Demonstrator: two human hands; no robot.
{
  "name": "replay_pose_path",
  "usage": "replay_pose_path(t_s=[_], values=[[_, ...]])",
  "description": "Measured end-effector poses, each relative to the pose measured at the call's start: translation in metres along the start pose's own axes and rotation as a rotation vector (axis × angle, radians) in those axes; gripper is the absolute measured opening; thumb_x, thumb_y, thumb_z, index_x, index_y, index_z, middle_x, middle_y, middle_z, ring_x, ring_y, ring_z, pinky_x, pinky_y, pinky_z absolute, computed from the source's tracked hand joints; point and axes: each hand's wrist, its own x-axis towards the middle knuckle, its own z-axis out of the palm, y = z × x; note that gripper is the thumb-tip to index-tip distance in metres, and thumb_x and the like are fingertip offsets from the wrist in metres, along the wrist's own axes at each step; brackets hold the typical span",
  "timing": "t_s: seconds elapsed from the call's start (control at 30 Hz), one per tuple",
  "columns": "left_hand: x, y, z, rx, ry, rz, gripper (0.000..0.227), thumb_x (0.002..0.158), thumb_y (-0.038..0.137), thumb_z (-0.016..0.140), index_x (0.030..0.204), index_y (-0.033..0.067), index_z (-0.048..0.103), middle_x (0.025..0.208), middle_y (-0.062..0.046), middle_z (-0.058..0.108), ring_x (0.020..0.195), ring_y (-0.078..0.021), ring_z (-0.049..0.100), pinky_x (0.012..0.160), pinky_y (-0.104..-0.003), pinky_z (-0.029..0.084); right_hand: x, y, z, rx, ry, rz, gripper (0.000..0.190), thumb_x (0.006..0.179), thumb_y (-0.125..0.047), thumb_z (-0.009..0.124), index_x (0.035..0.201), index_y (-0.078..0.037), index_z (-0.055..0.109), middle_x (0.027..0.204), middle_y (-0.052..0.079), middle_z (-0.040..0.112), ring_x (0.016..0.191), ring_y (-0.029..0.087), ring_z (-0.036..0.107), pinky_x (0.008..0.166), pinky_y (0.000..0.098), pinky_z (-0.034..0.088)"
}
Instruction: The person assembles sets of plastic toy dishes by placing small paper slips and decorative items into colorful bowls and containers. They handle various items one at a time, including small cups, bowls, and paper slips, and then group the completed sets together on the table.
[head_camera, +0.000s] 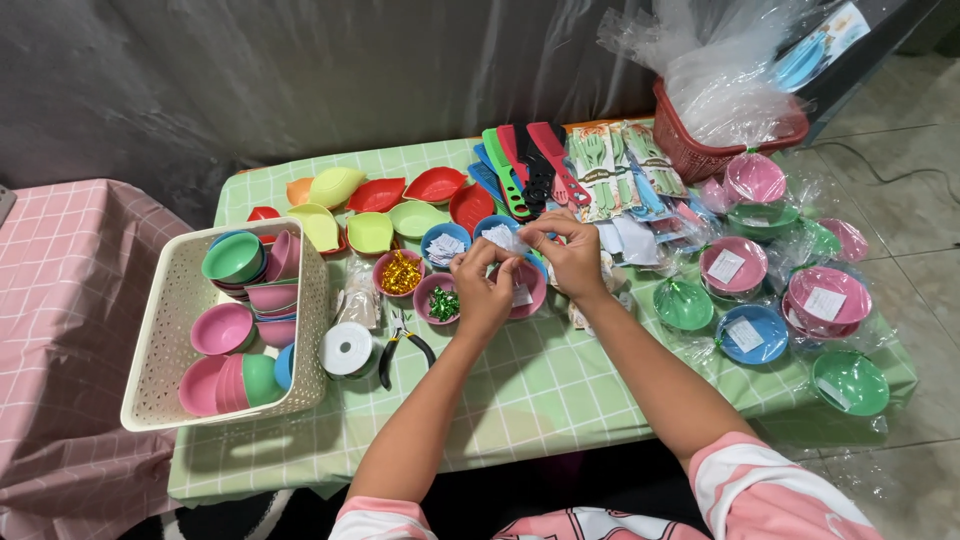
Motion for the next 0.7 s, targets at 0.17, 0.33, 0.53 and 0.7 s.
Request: replay_pose_path(t_s=[0.17, 0.33, 0.53, 0.7], values=[[0.000, -0.006, -0.004, 0.010, 0.024, -0.033, 0.013, 0.083, 0.011, 0.077, 0.076, 0.0170, 0.068, 0.075, 0.004, 0.061, 0.076, -0.0187, 0.065, 0.094, -0.036, 0.032, 0.007, -0.034, -0.002, 0.092, -0.088, 0.116, 0.018, 0.091, -0.023, 0.075, 0.103, -0.010, 0.078, 0.084, 0.004, 0.071, 0.090, 0.010, 0.059, 0.092, 0.0300, 0.048], [0.001, -0.004, -0.001, 0.010, -0.006, -0.041, 0.013, 0.083, 0.011, 0.077, 0.077, 0.0173, 0.068, 0.076, 0.005, 0.062, 0.077, -0.0183, 0.065, 0.094, -0.035, 0.032, 0.002, 0.000, -0.001, 0.001, -0.097, 0.160, 0.018, 0.085, -0.022, 0.083, 0.099, -0.012, 0.080, 0.084, 0.005, 0.069, 0.089, 0.010, 0.058, 0.090, 0.0303, 0.047], [0.007, -0.001, -0.002, -0.140, 0.061, -0.063, 0.012, 0.085, 0.000, 0.072, 0.080, 0.0108, 0.070, 0.081, -0.003, 0.066, 0.083, -0.0251, 0.068, 0.084, -0.034, 0.048, 0.002, -0.025, 0.001, -0.048, -0.167, 0.224, 0.039, 0.088, -0.029, 0.080, 0.124, -0.017, 0.070, 0.097, 0.005, 0.074, 0.096, 0.014, 0.066, 0.096, 0.0369, 0.050], [0.009, -0.017, -0.005, -0.209, 0.270, -0.134, 0.015, 0.091, 0.004, 0.068, 0.078, 0.0027, 0.062, 0.085, -0.010, 0.061, 0.086, -0.0241, 0.065, 0.083, -0.034, 0.050, 0.006, -0.087, 0.002, -0.165, -0.545, 0.296, 0.097, 0.070, -0.023, 0.091, 0.151, -0.011, 0.039, 0.137, 0.031, 0.053, 0.113, 0.042, 0.064, 0.103, 0.0556, 0.046]])
